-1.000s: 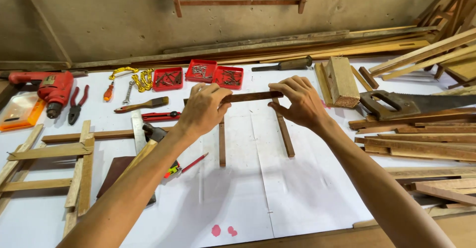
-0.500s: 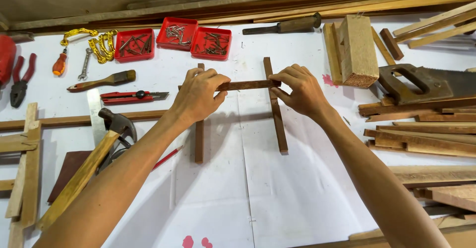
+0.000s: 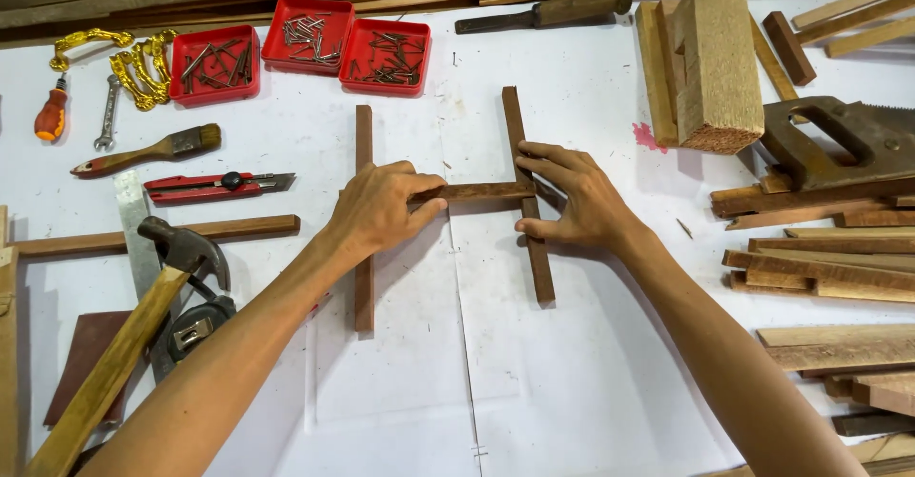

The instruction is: The person assembles small wooden frame structures at a workbench, positioning thin wood strips into ladder-like frames and hammering nails to join the joints. They use a try square to check alignment, pick nails from red bins, and sort through a pile of wood strips to select pieces.

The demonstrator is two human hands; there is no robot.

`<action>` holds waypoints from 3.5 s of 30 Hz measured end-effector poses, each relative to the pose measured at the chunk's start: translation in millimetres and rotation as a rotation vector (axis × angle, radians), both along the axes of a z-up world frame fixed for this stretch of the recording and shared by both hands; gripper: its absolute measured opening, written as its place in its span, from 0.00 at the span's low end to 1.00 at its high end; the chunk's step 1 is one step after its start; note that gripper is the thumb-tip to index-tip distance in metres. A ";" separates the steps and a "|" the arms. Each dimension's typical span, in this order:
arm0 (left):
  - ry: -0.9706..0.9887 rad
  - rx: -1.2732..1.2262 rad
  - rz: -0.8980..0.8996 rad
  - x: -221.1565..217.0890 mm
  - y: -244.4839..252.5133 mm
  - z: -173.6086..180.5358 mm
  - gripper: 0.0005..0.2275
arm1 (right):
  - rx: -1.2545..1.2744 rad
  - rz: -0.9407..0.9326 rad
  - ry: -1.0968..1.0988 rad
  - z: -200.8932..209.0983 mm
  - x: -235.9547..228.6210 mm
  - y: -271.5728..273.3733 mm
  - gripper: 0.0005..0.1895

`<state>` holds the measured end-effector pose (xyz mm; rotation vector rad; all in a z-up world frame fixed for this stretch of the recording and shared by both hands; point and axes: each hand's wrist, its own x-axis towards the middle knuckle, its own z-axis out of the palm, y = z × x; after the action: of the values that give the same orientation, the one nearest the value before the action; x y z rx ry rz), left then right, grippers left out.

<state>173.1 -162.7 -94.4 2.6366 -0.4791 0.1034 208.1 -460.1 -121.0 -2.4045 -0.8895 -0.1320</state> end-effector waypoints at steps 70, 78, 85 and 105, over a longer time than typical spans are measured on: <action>0.298 -0.317 0.359 -63.3 71.9 5.6 0.18 | -0.009 0.261 -0.251 -12.5 -4.9 167.6 0.20; 0.368 -0.358 0.321 -69.7 72.8 24.2 0.18 | -0.024 0.242 -0.241 -13.4 -6.8 170.4 0.19; 0.341 -0.467 0.336 -29.4 89.6 -8.4 0.13 | -0.015 0.216 -0.220 -13.0 -8.5 170.0 0.19; 0.591 -0.289 0.467 -0.3 80.7 12.9 0.12 | -0.034 0.078 -0.102 15.0 -29.1 176.5 0.17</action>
<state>172.8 -82.0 -81.5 2.2889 0.3272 -0.4183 179.0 -283.6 -106.1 -2.4086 -1.0379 -0.2128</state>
